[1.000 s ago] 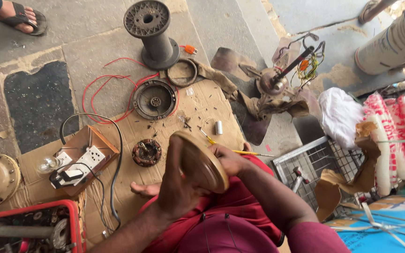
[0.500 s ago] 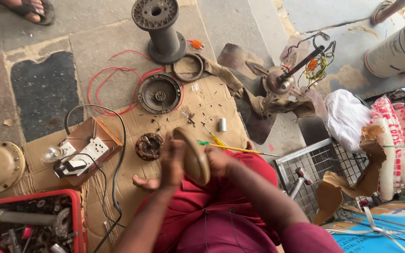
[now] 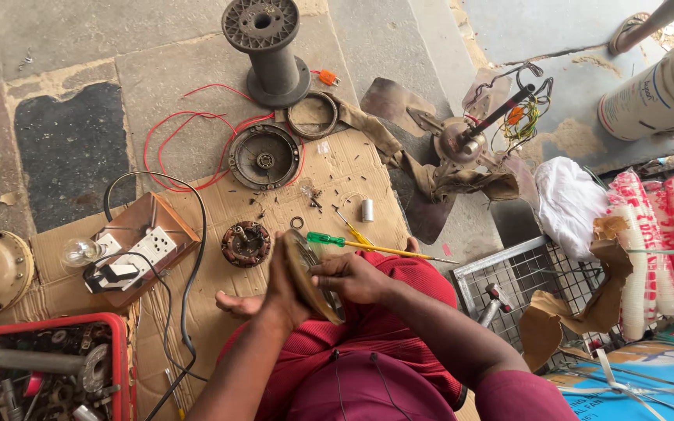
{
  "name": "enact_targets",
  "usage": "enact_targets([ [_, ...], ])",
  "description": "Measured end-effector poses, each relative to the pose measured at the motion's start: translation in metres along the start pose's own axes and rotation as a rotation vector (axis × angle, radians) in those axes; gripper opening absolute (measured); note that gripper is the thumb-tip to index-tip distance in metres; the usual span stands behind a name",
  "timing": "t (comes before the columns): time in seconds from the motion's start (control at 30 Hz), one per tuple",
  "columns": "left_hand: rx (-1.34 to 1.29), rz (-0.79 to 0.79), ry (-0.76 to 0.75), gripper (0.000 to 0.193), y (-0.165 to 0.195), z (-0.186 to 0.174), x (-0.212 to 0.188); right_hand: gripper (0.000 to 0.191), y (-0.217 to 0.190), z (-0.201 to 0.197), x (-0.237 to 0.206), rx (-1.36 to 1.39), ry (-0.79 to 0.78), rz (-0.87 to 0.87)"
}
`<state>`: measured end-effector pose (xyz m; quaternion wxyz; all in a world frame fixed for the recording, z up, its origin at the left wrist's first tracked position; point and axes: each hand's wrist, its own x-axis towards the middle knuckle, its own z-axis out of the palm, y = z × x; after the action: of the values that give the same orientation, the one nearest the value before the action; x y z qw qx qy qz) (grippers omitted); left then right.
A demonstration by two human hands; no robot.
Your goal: The person sits on the floor and uses a screwdriver to clean and scrape the inside of a circular metal housing. They then apply a substance from a small bottle into the housing and inspect the parts.
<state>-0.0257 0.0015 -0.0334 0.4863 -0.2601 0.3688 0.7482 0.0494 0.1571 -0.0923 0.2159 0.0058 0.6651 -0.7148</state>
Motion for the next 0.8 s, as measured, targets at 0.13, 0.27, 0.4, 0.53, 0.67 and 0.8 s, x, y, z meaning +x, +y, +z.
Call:
enact_targets([
  [0.13, 0.359, 0.408, 0.016, 0.092, -0.01, 0.01, -0.02, 0.023, 0.023, -0.01, -0.001, 0.794, -0.036, 0.088],
  [0.27, 1.217, 1.186, -0.09, 0.12, -0.011, 0.005, -0.049, 0.027, 0.035, -0.023, -0.004, 0.796, 0.094, 0.215],
  [0.4, 0.85, 0.749, -0.07, 0.116, -0.004, 0.009, -0.05, 0.023, 0.03, -0.024, -0.001, 0.654, 0.011, 0.121],
  [0.53, -0.06, -0.353, 0.083, 0.135, 0.011, 0.015, -0.046, 0.026, 0.011, -0.021, -0.002, 0.48, -0.11, 0.134],
  [0.67, 0.41, 0.429, -0.184, 0.107, 0.006, 0.016, -0.062, 0.026, -0.001, -0.025, -0.008, 0.305, -0.082, 0.083],
  [0.8, 1.043, 1.254, -0.3, 0.099, -0.004, 0.007, -0.06, 0.019, 0.012, -0.021, -0.004, 0.292, -0.092, -0.053],
])
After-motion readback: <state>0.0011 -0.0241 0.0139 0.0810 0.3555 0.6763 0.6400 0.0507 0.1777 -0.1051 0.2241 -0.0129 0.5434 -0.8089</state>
